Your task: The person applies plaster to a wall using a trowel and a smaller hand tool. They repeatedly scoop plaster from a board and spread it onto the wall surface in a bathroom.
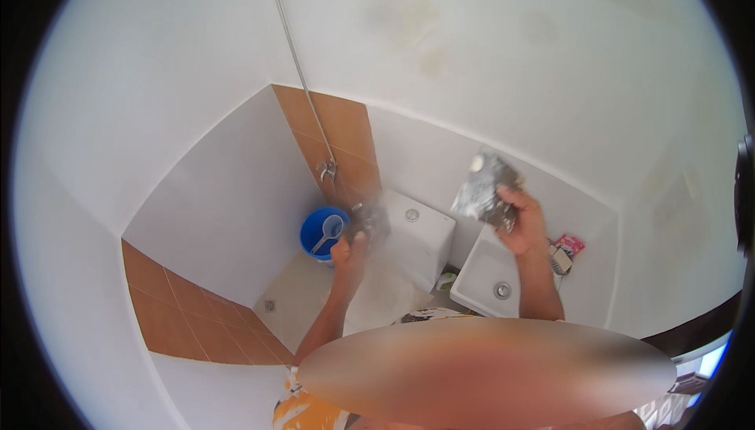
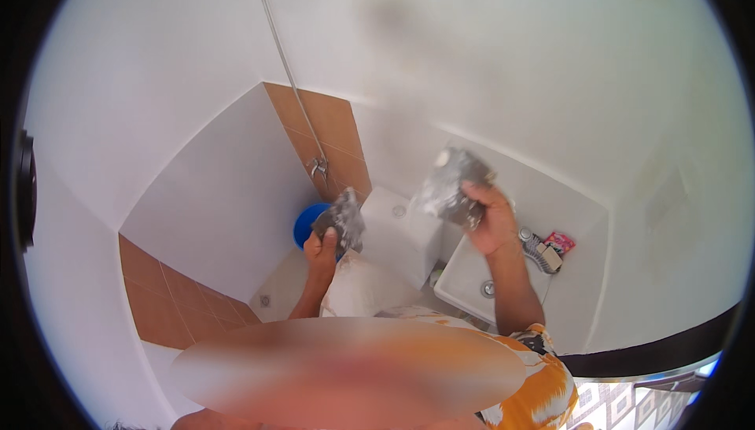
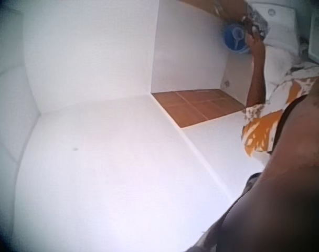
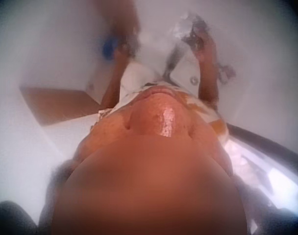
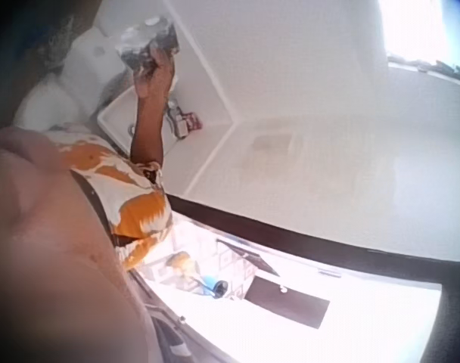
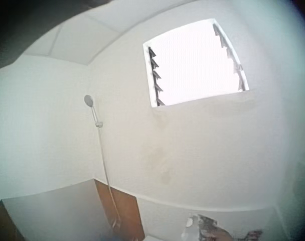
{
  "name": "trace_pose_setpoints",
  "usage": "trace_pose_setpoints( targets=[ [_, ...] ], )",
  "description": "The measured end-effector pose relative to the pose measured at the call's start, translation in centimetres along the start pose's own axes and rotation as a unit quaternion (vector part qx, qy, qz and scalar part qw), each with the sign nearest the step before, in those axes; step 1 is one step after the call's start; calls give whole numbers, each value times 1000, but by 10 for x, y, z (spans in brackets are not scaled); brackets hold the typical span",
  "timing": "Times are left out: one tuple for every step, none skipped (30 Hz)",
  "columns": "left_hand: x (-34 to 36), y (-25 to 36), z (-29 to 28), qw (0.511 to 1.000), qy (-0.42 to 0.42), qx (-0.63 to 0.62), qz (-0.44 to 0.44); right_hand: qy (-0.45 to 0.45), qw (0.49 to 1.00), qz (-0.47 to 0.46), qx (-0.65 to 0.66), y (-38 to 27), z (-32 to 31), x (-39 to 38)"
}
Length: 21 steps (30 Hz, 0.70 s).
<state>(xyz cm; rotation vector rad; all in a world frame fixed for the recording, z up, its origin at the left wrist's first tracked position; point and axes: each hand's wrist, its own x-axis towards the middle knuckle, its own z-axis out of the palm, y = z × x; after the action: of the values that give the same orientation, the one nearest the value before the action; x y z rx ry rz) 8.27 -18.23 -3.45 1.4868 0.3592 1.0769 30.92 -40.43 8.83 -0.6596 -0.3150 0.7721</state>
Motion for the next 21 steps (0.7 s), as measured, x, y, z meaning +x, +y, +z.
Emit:
trace_pose_setpoints(
  targets=[
    [-3, -13, -13, 998, 38, -1, -45, 0, 996, -78, -42, -13, -1, 2],
    [-8, -24, -27, 992, 75, 6, -100, -19, 986, -147, -81, -29, -3, 4],
    [-21, -35, -39, 991, 90, -7, -100, 9, 965, -224, -137, -43, -1, 4],
    [-33, -46, -48, 986, 112, -7, -123, -14, 937, -277, -212, -62, -3, 3],
    [-46, -56, -52, 981, 127, -6, -144, 66, 874, -352, -328, -81, -4, 3],
    [-60, -64, -53, 976, 156, -25, -148, 63, 835, -411, -360, -101, -2, 6],
    [-68, -71, -51, 972, 171, -44, -152, 90, 785, -469, -394, -127, -3, 9],
    [-76, -76, -49, 978, 163, -54, -118, 161, 675, -545, -470, -151, -4, 15],
    [-86, -79, -47, 985, 136, -67, -79, 244, 562, -585, -532, -176, -6, 23],
    [-90, -77, -51, 984, 149, -61, -78, 259, 416, -675, -551, -198, 2, 36],
    [-95, -81, -49, 985, 146, -63, -73, 276, 274, -727, -566, -220, 4, 49],
    [-95, -81, -50, 981, 156, -15, -111, 303, 221, -741, -557, -246, 7, 57],
    [-97, -84, -50, 974, 168, 33, -148, 328, 178, -746, -552, -267, 6, 62],
    [-95, -84, -50, 969, 176, 50, -166, 353, 141, -738, -557, -285, 8, 68],
    [-94, -86, -51, 963, 184, 66, -184, 378, 109, -729, -561, -299, 8, 74],
    [-91, -88, -50, 964, 187, 51, -183, 398, 70, -723, -560, -315, 9, 80],
    [-88, -88, -50, 968, 179, 35, -174, 411, 51, -713, -565, -334, 12, 86],
    [-86, -89, -49, 971, 171, 19, -166, 421, 22, -709, -566, -346, 12, 91],
    [-83, -88, -49, 977, 149, -1, -149, 431, -7, -703, -565, -352, 8, 94],
    [-81, -87, -48, 982, 127, -22, -135, 434, 3, -682, -588, -353, 2, 97],
    [-78, -85, -48, 982, 129, -35, -133, 439, 14, -654, -616, -350, -3, 101]
  ],
)
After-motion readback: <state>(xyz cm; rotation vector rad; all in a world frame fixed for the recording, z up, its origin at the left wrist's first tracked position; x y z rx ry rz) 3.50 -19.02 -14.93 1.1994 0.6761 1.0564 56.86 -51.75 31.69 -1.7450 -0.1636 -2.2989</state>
